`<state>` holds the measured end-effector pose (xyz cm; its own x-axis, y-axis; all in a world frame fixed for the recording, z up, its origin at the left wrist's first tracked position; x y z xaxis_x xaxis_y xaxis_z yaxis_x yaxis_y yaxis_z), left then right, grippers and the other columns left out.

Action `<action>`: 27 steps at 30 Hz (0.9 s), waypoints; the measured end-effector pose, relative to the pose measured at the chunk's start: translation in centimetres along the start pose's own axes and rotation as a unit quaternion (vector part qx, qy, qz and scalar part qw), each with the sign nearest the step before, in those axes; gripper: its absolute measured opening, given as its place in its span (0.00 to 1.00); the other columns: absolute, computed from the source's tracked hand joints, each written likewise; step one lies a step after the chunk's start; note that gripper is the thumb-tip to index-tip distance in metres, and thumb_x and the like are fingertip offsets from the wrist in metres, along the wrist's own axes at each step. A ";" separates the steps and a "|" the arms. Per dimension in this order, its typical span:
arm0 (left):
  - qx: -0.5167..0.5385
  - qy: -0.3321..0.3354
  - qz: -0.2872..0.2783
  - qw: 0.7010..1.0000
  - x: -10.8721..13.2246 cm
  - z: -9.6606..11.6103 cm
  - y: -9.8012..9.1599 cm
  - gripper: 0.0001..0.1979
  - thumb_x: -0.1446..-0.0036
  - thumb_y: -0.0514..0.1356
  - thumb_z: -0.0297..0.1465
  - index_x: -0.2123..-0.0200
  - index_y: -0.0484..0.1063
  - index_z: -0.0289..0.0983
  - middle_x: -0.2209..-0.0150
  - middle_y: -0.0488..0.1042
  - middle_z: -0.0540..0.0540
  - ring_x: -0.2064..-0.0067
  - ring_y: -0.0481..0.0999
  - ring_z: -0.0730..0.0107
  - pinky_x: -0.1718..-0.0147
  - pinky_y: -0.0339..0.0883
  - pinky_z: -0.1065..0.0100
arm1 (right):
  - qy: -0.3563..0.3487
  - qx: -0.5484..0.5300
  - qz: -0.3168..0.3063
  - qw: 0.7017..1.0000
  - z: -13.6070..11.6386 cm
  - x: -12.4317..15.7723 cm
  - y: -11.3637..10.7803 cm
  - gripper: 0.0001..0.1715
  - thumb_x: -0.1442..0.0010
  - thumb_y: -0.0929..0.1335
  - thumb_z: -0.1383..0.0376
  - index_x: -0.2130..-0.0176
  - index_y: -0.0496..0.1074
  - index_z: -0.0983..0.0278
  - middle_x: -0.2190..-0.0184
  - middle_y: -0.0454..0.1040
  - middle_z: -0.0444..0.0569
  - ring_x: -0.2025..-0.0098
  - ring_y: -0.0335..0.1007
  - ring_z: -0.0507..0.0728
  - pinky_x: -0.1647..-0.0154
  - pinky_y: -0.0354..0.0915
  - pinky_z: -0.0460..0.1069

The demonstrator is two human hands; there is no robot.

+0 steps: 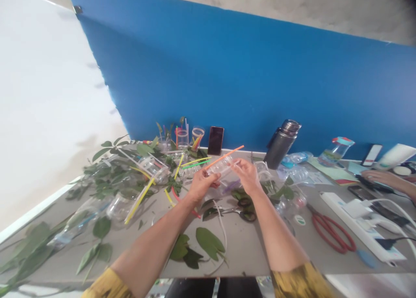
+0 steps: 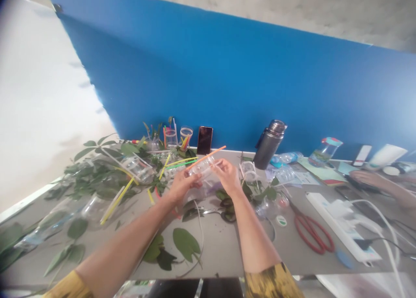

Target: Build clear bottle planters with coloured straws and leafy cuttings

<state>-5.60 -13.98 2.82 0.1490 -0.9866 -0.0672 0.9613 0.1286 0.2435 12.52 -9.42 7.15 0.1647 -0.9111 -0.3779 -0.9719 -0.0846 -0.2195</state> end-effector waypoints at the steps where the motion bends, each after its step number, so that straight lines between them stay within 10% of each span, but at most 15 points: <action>1: -0.002 0.000 0.001 1.000 0.1 0.1 0.0 0.19 0.55 0.75 0.37 0.64 0.78 0.32 0.74 0.79 0.46 0.74 0.80 0.65 0.72 0.75 0.68 | -0.003 -0.002 0.002 1.000 -0.1 0.0 -0.1 0.25 0.44 0.73 0.44 0.64 0.79 0.63 0.67 0.81 0.49 0.65 0.73 0.59 0.65 0.65 0.50; 17: -0.011 -0.003 -0.107 0.994 1.1 0.4 1.7 0.35 0.52 0.75 0.44 0.45 0.75 0.33 0.62 0.82 0.39 0.63 0.85 0.55 0.65 0.79 0.62 | -0.014 0.026 0.028 0.999 -0.6 -0.1 -1.0 0.22 0.44 0.74 0.46 0.72 0.79 0.63 0.60 0.84 0.50 0.62 0.76 0.59 0.61 0.66 0.49; 27: 0.060 -0.047 -0.127 0.989 1.5 -0.3 2.1 0.56 0.50 0.75 0.33 0.26 0.46 0.40 0.59 0.82 0.40 0.63 0.86 0.55 0.63 0.79 0.57 | 0.006 -0.061 0.067 0.996 1.0 -0.6 -1.9 0.22 0.46 0.76 0.47 0.72 0.77 0.62 0.72 0.78 0.45 0.68 0.69 0.55 0.67 0.61 0.48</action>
<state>-3.29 -15.16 2.96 -0.1207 -0.9914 -0.0513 0.9298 -0.1310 0.3439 14.47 -8.28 6.88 0.0316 -0.9218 -0.3864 -0.9983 -0.0101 -0.0575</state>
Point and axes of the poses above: each hand's wrist, its own x-axis away from the middle knuckle, its own y-axis out of the palm, z = x × y, the point moved 7 cm from there along -x, towards the middle knuckle
